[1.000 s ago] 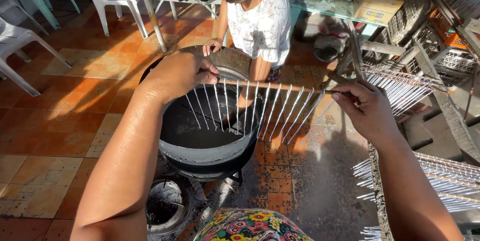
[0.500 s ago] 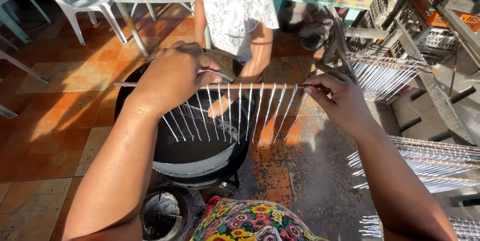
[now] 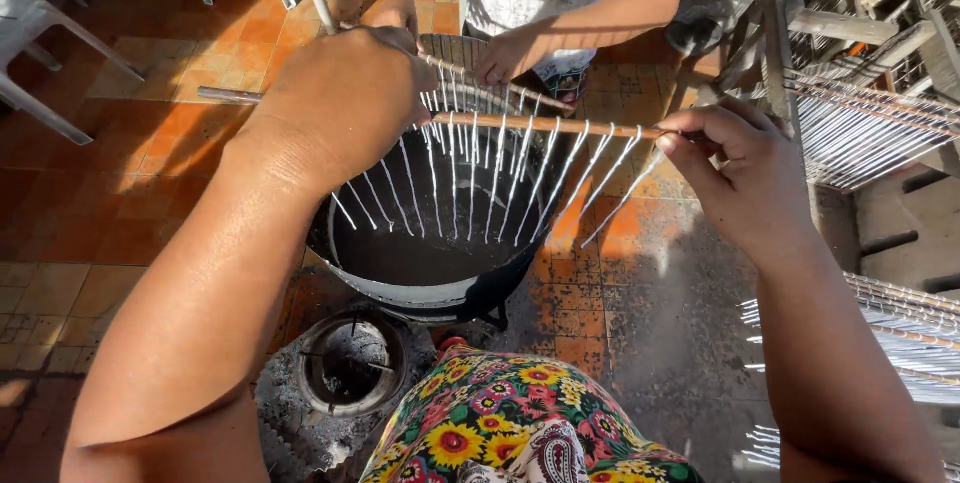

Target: Dipping racks of candle wicks into molten wax and hanging them on a frame to cool and dry.

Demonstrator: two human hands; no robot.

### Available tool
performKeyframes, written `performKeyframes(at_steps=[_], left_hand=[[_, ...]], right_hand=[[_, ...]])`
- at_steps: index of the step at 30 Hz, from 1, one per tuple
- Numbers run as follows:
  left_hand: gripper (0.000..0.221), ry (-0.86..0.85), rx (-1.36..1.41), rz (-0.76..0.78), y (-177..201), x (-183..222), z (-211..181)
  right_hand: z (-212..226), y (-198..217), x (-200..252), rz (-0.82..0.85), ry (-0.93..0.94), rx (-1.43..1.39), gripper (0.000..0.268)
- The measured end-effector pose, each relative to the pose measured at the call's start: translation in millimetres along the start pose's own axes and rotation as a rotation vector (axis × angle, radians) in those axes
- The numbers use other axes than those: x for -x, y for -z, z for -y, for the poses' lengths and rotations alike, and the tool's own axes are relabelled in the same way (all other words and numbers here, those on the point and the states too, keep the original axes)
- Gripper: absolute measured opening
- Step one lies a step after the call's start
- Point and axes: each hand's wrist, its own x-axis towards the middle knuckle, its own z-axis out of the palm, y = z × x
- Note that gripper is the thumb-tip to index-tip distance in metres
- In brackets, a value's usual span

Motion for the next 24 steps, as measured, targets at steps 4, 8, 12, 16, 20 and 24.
performKeyframes(at_steps=[4,8,12,16,20,24], left_hand=[[0.025,-0.097,-0.066,-0.007,-14,6,19],[0.036,-0.278,-0.021,-0.184,-4,19,20],[0.038,-0.467,0.147,-0.511,12,32,25],[0.034,-0.641,0.360,-0.551,30,23,19],[0.029,-0.731,0.512,-0.443,33,15,9],[0.062,-0.947,0.553,-0.167,-73,-72,75]], right_hand=[[7,-7,-5,0.015,-0.029,-0.051,0.016],[7,-8,6,-0.044,-0.044,-0.070,0.009],[17,10,30,-0.146,-0.069,0.024,0.009],[43,39,65,-0.248,-0.207,0.064,0.011],[70,64,128,-0.336,-0.277,0.249,0.014],[108,77,200,-0.415,-0.510,0.354,0.019]])
